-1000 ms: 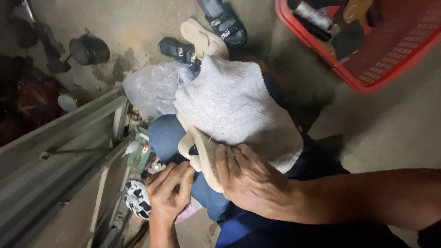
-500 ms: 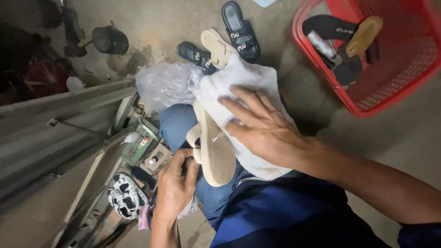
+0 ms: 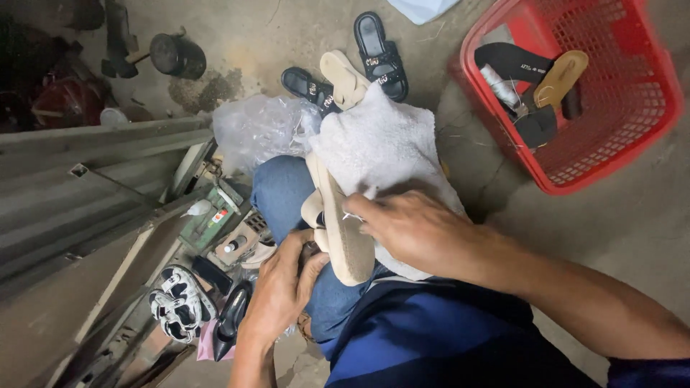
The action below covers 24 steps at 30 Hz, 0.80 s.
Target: Hand-stitching the upper part of a sandal to its sole using a needle and thread.
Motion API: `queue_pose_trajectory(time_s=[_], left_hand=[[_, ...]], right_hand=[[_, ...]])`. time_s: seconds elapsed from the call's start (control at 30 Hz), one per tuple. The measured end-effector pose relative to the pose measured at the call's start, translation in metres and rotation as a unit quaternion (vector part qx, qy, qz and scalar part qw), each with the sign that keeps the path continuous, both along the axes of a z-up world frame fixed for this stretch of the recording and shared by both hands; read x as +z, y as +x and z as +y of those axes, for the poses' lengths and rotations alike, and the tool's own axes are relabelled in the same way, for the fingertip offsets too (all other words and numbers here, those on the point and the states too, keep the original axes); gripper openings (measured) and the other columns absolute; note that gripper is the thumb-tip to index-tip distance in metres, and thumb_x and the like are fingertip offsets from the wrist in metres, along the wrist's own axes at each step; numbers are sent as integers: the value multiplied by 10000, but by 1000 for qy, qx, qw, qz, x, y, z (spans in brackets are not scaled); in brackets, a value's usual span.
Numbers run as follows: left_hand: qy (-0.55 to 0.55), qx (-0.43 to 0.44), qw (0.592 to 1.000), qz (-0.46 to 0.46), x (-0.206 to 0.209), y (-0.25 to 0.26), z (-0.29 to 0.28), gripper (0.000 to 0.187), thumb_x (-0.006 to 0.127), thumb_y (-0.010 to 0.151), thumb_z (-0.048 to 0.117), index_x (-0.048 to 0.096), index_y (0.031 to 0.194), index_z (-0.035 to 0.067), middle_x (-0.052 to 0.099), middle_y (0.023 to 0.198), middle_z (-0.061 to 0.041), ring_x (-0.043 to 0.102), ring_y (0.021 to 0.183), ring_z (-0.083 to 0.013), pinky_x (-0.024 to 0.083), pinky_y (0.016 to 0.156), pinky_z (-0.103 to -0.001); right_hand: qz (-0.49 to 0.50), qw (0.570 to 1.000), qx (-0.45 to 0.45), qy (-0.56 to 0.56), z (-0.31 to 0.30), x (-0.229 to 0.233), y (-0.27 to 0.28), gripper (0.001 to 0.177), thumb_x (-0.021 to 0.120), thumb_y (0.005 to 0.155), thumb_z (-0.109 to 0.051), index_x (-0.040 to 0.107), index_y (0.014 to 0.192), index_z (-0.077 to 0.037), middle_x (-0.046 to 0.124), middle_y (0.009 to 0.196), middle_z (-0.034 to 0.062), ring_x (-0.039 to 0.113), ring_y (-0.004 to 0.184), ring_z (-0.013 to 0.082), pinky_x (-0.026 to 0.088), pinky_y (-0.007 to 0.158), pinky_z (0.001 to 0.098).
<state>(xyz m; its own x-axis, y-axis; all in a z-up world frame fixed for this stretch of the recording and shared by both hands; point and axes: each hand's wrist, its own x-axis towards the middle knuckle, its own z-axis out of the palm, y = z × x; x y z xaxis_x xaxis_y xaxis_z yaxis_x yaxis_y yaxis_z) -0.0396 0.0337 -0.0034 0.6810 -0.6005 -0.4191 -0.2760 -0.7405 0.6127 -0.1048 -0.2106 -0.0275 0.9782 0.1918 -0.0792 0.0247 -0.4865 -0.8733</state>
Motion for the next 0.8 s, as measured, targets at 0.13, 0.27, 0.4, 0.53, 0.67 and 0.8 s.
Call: queue_pose_trajectory(time_s=[0.13,0.27,0.4,0.53,0.67,0.8], left_hand=[[-12,17,997,-70,-13,-6,10,310,761,873,248,665,1075,33,669,657,-55,611,522,-181,490,495,-334],[-4,42,977,-208,-31,-14,17,277,844,787,254,685,882,47,649,572,-43,554,426,-184,429,423,-325],[53,93,962,-250,-26,-18,9,389,889,718,379,675,737,54,642,539,-23,528,393,-188,425,433,-314],[70,79,968,-228,-5,-19,-3,396,849,784,386,670,832,35,616,516,-55,534,397,-213,429,434,-324],[28,80,992,-97,6,-22,-10,320,730,889,233,672,1127,27,721,761,-82,669,607,-226,527,593,-348],[91,100,977,-167,-6,-28,-10,310,792,846,338,647,951,85,613,500,-42,556,377,-194,439,389,-347]], right_hand=[[22,1000,5,1,-8,20,-2,467,702,869,-92,511,1293,-49,717,625,87,700,457,220,469,432,446],[-59,996,-40,48,-5,15,-2,377,692,879,-30,590,1237,29,720,658,88,610,400,155,448,351,342],[-92,995,-15,37,3,1,-7,258,618,883,-59,690,1123,1,773,1063,145,741,903,295,548,765,411],[-59,993,1,102,-2,9,2,193,628,852,-35,716,1014,23,799,1026,143,782,808,286,580,650,385],[-28,997,10,75,-1,9,-3,244,631,897,-114,717,1100,-8,784,1081,158,754,1008,304,561,833,418],[-97,992,-2,76,0,10,-1,206,632,843,-11,694,1034,35,775,973,177,754,775,282,575,656,383]])
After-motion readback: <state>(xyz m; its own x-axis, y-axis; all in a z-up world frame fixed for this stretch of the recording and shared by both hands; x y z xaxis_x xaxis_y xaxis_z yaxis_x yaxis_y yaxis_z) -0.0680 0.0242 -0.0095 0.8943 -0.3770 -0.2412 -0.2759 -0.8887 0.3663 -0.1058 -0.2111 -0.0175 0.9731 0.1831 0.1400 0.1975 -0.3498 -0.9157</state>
